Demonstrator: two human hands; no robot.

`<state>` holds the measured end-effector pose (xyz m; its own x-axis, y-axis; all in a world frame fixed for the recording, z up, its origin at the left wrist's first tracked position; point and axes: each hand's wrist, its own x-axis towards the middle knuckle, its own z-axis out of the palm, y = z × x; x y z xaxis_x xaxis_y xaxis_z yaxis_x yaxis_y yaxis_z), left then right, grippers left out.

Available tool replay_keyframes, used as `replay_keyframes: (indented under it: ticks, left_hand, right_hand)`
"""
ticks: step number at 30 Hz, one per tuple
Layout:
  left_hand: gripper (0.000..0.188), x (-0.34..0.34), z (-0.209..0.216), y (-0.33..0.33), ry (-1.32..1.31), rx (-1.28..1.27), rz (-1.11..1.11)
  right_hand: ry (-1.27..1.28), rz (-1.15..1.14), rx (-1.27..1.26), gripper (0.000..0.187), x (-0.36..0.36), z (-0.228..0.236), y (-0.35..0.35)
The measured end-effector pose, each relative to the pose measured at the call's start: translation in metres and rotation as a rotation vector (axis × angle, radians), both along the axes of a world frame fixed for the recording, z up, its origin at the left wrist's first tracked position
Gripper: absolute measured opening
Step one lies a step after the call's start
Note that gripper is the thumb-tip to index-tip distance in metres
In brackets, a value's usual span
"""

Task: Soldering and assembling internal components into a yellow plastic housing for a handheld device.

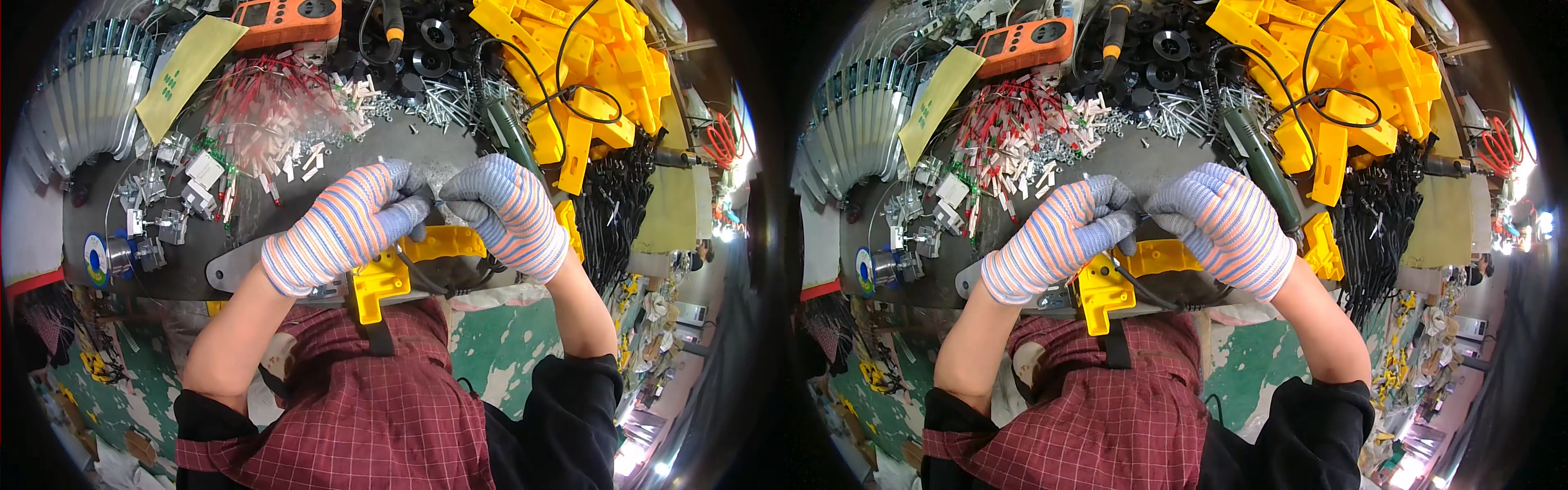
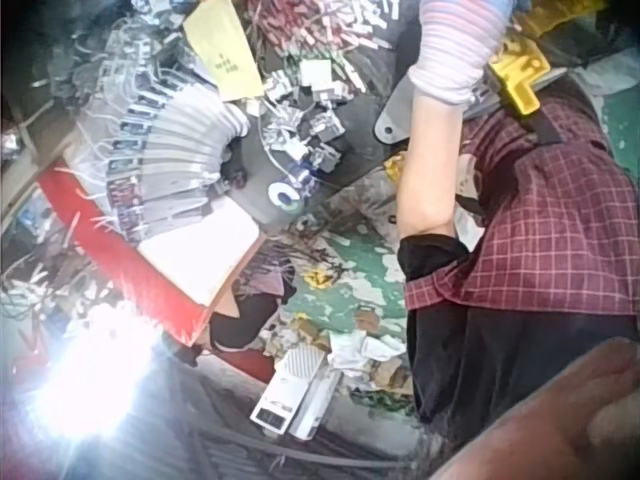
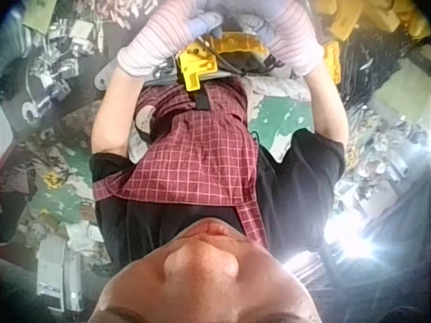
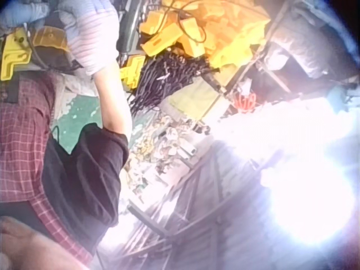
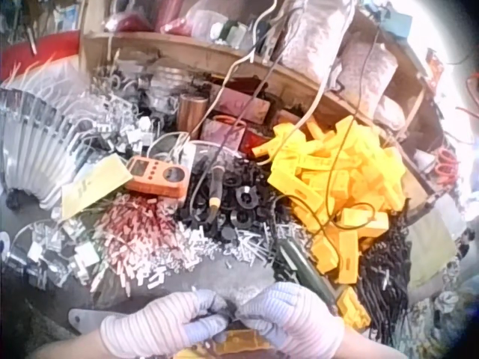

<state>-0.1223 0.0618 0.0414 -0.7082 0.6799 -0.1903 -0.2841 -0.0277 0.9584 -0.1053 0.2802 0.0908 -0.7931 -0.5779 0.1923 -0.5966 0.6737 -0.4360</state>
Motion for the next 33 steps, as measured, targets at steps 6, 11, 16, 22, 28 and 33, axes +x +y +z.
replay_keyframes:
  ticks: [6, 11, 16, 22, 28, 33]
  left_hand:
    - [0.013, 0.011, 0.001, 0.002, 0.334, -0.174, 0.115]
    - [0.017, 0.016, 0.002, 0.005, 0.396, -0.267, 0.180]
    - [0.014, 0.016, 0.002, 0.012, 1.272, -0.366, 0.396]
    - [0.011, 0.018, -0.006, 0.008, 0.693, -0.258, 0.333]
    - [0.013, 0.014, -0.006, 0.005, 0.402, -0.207, 0.230]
    - [0.015, 0.017, -0.006, 0.007, 0.464, -0.184, 0.259]
  right_hand:
    - [0.241, 0.017, 0.119, 0.013, 0.004, -0.004, -0.002]
    - [0.288, 0.067, 0.213, 0.012, 0.005, -0.002, -0.005]
    - [-0.135, -0.256, -0.127, 0.010, 0.020, -0.018, -0.017]
    - [-0.672, -0.493, -0.342, 0.020, 0.008, 0.025, -0.012]
    - [0.337, -0.045, 0.098, 0.027, 0.014, -0.001, -0.006]
    - [0.408, 0.039, 0.213, 0.022, 0.010, -0.014, -0.006]
